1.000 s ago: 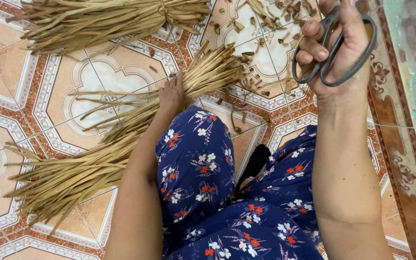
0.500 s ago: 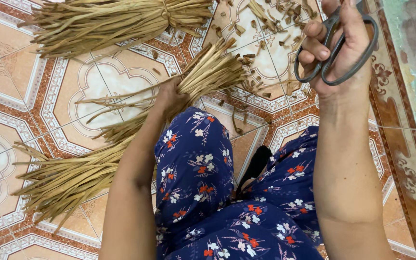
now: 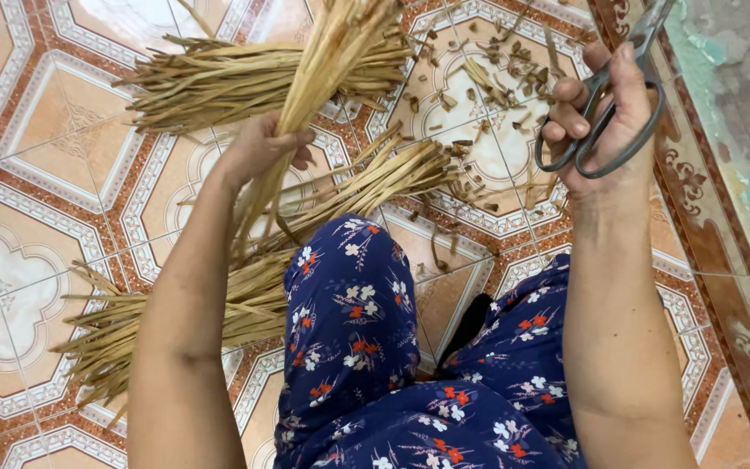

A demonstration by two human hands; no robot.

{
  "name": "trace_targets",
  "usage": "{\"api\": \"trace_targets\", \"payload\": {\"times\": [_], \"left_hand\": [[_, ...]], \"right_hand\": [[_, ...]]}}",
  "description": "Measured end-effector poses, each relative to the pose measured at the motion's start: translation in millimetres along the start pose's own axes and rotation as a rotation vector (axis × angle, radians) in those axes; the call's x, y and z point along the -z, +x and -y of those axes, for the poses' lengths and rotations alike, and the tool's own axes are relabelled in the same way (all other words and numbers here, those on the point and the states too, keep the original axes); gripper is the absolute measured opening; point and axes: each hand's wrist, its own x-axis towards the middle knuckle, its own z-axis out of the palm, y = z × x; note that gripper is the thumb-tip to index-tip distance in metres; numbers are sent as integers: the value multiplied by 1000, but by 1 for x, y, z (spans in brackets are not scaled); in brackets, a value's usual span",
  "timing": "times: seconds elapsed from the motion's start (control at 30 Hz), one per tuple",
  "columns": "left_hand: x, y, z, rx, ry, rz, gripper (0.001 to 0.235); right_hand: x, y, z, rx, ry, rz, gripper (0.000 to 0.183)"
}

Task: The person sits on a tiled floor and uses a pair of scissors to trim the ends of dried sticks held in a bundle. They repeatedly cut the protruding tips of the sticks and drop the trimmings onto the floor.

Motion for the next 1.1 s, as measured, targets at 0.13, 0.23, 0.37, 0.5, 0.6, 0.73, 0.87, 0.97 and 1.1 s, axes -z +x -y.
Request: {"api": "trace_targets", "payload": {"times": [0.13,0.23,0.37,0.5,0.6,0.73,0.87,0.97,1.1], "left_hand": [[1,-11,-69,-184,30,-68,20],[-33,-14,-113,-270,28,-11,20],[-90,-12,-153,-329,23,156,22],[-144,-10,-165,-335,-12,337,27],[-169,-14,-155,-304,14,431,30],[-184,-11,-138,-323,-38,557,36],[-179,-5,-127,-233,-33,524,38],[-165,3,-124,-184,-31,573,32],[-132,8,-120,-240,-13,528,31]], "right_hand": [[-9,-3,-3,25,14,15,42],[-21,-11,-5,133,-95,54,51],[-39,-21,-7,166,-89,111,60],[-43,-28,-6,207,-34,168,65],[-42,-27,-4,199,-15,178,55],[-43,-23,-10,207,-169,161,44],[-58,-19,-21,179,-424,120,46],[-62,-22,-13,158,-557,100,47],[-54,-28,19,102,-767,-61,49]]}}
